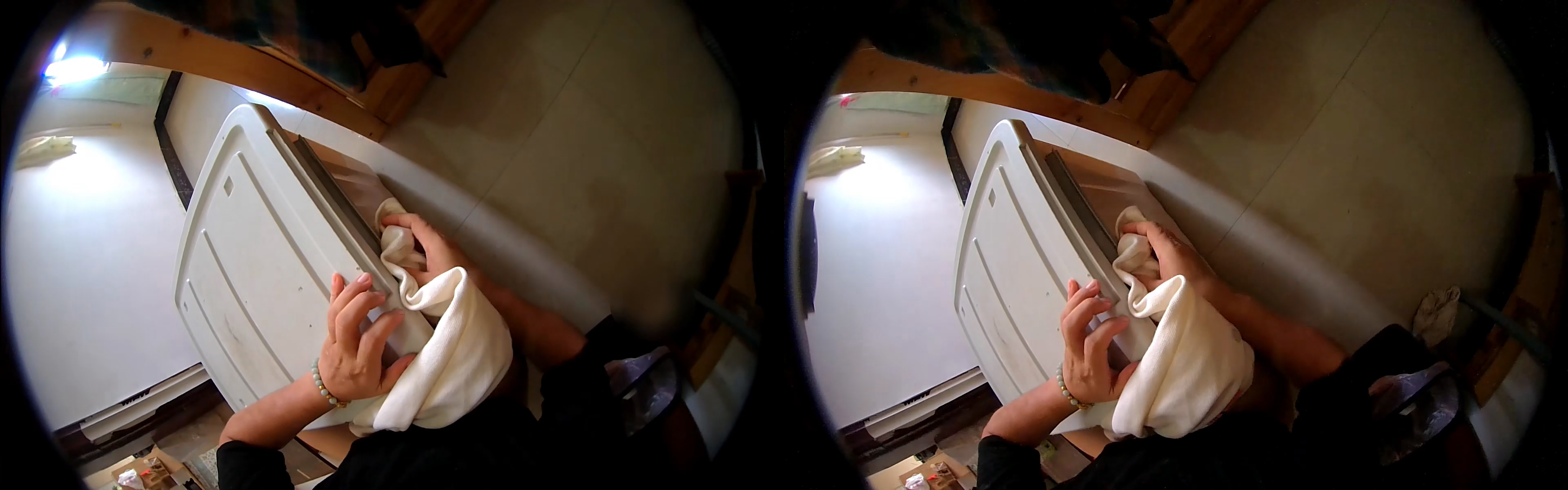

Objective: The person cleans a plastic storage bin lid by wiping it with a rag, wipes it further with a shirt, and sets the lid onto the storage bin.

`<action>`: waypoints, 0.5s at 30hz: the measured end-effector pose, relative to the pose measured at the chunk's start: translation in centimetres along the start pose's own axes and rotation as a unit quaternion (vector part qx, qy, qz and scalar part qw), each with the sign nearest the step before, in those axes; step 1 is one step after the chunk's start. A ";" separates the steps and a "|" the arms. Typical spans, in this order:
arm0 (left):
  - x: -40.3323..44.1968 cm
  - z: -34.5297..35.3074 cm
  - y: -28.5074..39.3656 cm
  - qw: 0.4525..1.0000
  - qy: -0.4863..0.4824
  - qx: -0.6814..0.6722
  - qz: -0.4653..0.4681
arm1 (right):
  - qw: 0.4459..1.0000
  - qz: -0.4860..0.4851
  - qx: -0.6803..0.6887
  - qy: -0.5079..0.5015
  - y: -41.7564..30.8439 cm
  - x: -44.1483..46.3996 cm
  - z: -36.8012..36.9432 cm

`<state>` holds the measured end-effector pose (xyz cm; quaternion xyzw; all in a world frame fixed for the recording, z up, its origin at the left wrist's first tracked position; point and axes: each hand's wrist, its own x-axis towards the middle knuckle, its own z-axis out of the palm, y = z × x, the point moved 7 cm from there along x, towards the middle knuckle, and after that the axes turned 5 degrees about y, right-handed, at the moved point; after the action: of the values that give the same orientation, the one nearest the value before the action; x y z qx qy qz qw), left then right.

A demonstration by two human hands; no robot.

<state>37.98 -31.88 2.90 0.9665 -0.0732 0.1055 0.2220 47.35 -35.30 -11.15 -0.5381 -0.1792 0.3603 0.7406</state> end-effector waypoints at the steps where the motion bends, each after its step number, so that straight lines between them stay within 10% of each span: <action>1: 0.0 0.0 0.1 1.000 -0.005 0.005 0.004 | 0.999 0.023 0.000 -0.037 0.9 0.3 0.4; 4: 0.2 0.3 0.3 1.000 -0.021 0.013 0.013 | 0.994 0.031 0.012 -0.100 1.0 1.7 0.8; 10: 0.0 0.5 0.4 0.999 -0.016 0.038 0.022 | 0.982 -0.138 -0.072 0.108 -2.5 9.1 1.9; 15: 0.5 0.1 0.0 1.000 -0.018 0.015 0.006 | 0.992 -0.043 -0.121 0.009 -0.4 8.4 2.6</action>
<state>38.46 -31.95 2.93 0.9711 -0.0810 0.0904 0.2055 51.49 -27.52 -10.84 -0.6188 -0.2379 0.2986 0.6865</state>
